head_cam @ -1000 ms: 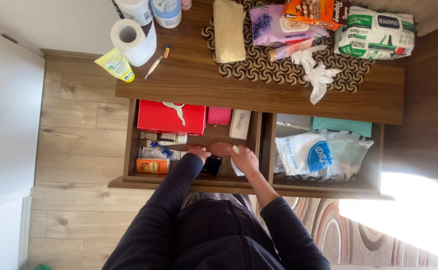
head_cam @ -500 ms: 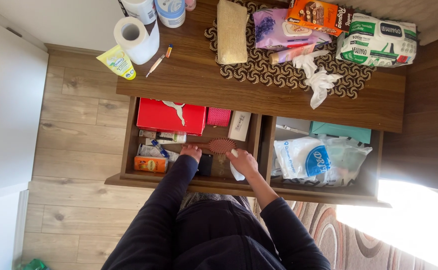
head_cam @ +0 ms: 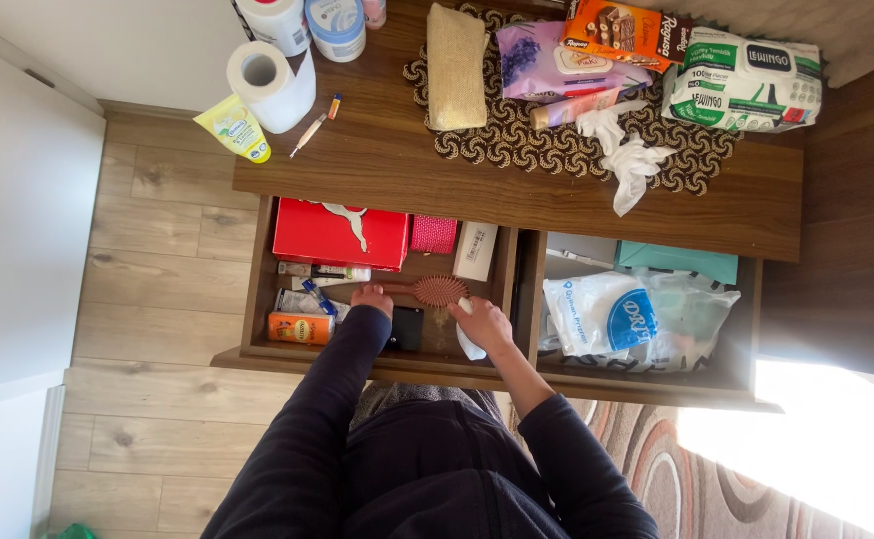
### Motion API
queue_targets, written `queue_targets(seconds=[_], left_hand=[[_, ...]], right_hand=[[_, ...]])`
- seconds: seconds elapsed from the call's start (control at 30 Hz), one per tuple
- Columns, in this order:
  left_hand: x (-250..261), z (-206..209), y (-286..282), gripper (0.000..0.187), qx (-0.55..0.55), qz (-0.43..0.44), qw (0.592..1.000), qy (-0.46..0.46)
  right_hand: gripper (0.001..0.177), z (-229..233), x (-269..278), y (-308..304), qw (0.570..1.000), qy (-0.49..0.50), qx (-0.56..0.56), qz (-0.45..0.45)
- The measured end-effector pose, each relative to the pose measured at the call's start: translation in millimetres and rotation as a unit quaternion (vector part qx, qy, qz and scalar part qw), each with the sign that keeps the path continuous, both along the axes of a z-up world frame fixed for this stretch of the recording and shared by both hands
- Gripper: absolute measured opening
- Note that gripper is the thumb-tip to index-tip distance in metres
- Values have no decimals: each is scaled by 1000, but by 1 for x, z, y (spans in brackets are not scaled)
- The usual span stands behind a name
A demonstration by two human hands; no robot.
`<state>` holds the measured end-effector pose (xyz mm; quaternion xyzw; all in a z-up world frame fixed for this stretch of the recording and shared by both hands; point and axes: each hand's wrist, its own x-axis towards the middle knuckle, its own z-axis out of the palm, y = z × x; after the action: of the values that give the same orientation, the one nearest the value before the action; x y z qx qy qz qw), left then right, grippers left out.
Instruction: The person wipes various personal care items with a white tissue, including a tube, a small box, a hairbrush, and a black pouch, then places them into an open drawer. The person also wipes a yellow sponge and a white plastic bag before placing them in the drawer.
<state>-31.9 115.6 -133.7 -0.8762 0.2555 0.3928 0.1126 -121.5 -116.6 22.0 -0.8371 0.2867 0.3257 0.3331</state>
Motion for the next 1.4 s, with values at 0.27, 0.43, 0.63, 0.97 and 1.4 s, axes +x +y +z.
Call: queue_targets(seconds=[0.27,0.43,0.63,0.97,1.4], left_hand=[[8,70,-47,35,-82,32,994,-72],[18,64,-77,28,-183,24,970,-158],[34,78,-111,27,-230,34,951,-206],[103,123,-215,39,-314,87,930,-172],[212,116,-355,59,-380,73,877,-285]], right_hand=[[65,20,15,4,1000,-23,6,18],[66,18,26,-12,999,-47,-14,18],[62,46,33,-35,998,-66,-22,6],[60,56,75,-120,983,-159,-48,-82],[62,23,114,-201,974,-175,-27,-140]])
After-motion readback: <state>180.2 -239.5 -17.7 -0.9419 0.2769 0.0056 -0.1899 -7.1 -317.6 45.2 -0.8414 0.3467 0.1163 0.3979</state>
